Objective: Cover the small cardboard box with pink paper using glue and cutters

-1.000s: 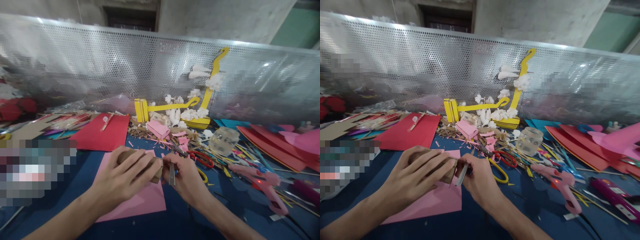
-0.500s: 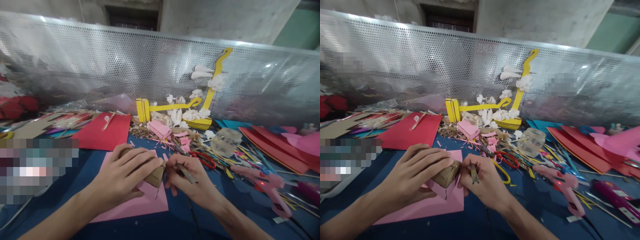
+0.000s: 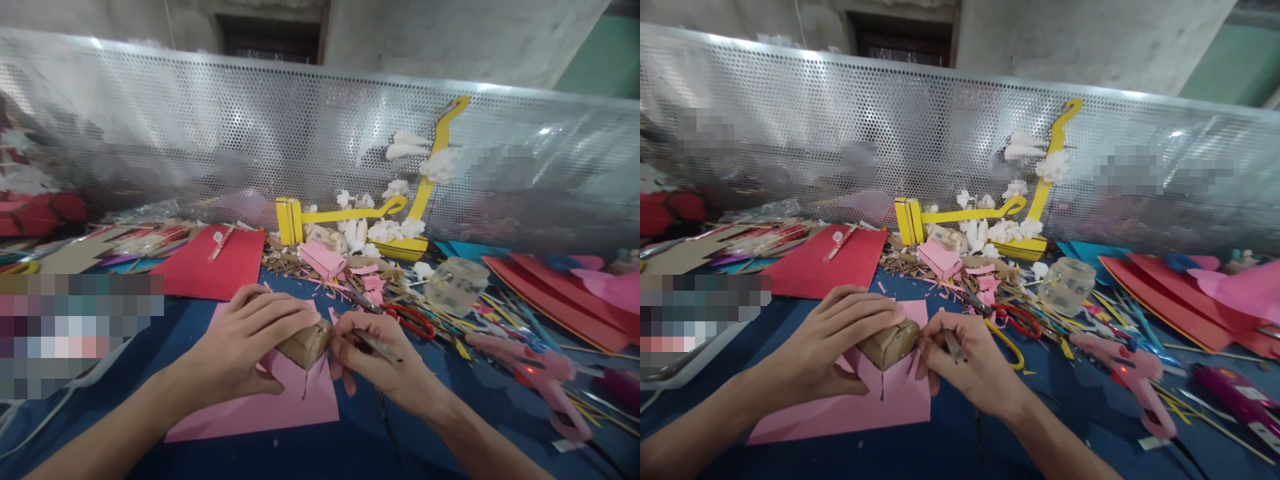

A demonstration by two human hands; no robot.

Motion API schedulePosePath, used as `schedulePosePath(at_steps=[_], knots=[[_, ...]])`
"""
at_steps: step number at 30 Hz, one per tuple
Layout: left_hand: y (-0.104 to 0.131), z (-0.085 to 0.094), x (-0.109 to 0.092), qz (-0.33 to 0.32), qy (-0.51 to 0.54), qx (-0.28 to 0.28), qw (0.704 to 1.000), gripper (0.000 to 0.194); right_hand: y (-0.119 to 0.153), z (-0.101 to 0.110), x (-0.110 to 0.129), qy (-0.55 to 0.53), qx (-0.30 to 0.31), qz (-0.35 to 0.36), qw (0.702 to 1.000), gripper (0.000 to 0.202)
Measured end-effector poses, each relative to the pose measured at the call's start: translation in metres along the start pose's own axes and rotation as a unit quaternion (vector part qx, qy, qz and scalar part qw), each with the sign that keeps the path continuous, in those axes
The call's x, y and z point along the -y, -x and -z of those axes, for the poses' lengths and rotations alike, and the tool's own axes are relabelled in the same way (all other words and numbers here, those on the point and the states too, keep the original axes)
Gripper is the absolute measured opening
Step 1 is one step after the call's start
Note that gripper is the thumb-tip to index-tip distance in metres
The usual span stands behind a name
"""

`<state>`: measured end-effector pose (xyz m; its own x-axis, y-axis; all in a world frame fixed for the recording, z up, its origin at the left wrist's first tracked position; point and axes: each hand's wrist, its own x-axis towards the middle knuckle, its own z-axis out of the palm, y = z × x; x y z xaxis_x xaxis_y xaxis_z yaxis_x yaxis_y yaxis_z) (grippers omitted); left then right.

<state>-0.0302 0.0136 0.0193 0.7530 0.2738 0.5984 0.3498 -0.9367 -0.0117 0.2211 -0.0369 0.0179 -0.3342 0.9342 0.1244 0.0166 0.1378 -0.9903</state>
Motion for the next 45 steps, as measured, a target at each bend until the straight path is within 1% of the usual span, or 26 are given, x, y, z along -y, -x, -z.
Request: schedulePosePath(at_steps=[3,6,9,12,15,18,22,25,28,32,34,36,39,41,45], knots=[[0.001,0.001,0.003,0.001,-0.003,0.012,1.0,0.081,0.0,0.002,0.003,0.034,0.011,0.008,0.999,0.022],[0.002,0.0,0.005,-0.013,0.002,0.013,1.0,0.076,0.0,0.003,0.004,0.058,0.024,0.007,0.998,0.026],[0.003,-0.001,0.005,-0.021,0.003,0.01,1.0,0.072,0.0,0.004,0.005,0.08,0.042,0.006,0.996,0.025],[0.003,-0.002,0.004,-0.019,-0.008,0.008,1.0,0.068,0.0,0.004,0.007,0.104,0.045,0.008,0.994,0.02],[0.001,-0.002,0.002,-0.023,-0.032,0.003,0.999,0.067,0.001,0.003,0.008,0.138,0.019,0.016,0.99,0.014],[-0.001,-0.003,-0.001,-0.034,-0.065,0.001,0.997,0.063,0.001,-0.001,0.007,0.181,-0.032,0.024,0.983,0.011],[-0.002,-0.006,-0.004,-0.033,-0.108,-0.01,0.994,0.06,-0.001,-0.004,0.007,0.224,-0.095,0.038,0.969,0.009],[-0.003,-0.007,-0.003,-0.028,-0.096,-0.014,0.995,0.063,-0.001,-0.005,0.009,0.217,-0.108,0.041,0.969,0.008],[-0.003,-0.006,0.001,-0.023,-0.054,-0.001,0.998,0.069,0.0,-0.007,0.01,0.188,-0.097,0.028,0.977,0.007],[-0.002,-0.003,0.007,-0.014,0.005,0.008,1.0,0.082,0.001,-0.007,0.005,0.121,-0.075,0.017,0.99,0.006],[0.0,-0.002,0.011,-0.005,0.022,0.007,1.0,0.084,0.001,-0.005,0.003,0.1,-0.063,0.019,0.993,0.003],[0.003,0.0,0.015,0.017,0.033,0.004,0.999,0.086,0.0,0.0,0.002,0.085,-0.06,0.017,0.994,0.002],[0.006,0.003,0.018,0.078,0.053,-0.017,0.995,0.09,-0.002,0.007,0.003,0.071,-0.067,0.017,0.995,0.015],[0.006,0.003,0.017,0.107,0.072,-0.034,0.991,0.093,-0.002,0.01,0.003,0.085,-0.074,0.029,0.993,0.024],[0.005,-0.002,0.011,0.11,0.097,-0.031,0.989,0.093,-0.001,0.008,0.004,0.15,-0.066,0.041,0.986,0.039]])
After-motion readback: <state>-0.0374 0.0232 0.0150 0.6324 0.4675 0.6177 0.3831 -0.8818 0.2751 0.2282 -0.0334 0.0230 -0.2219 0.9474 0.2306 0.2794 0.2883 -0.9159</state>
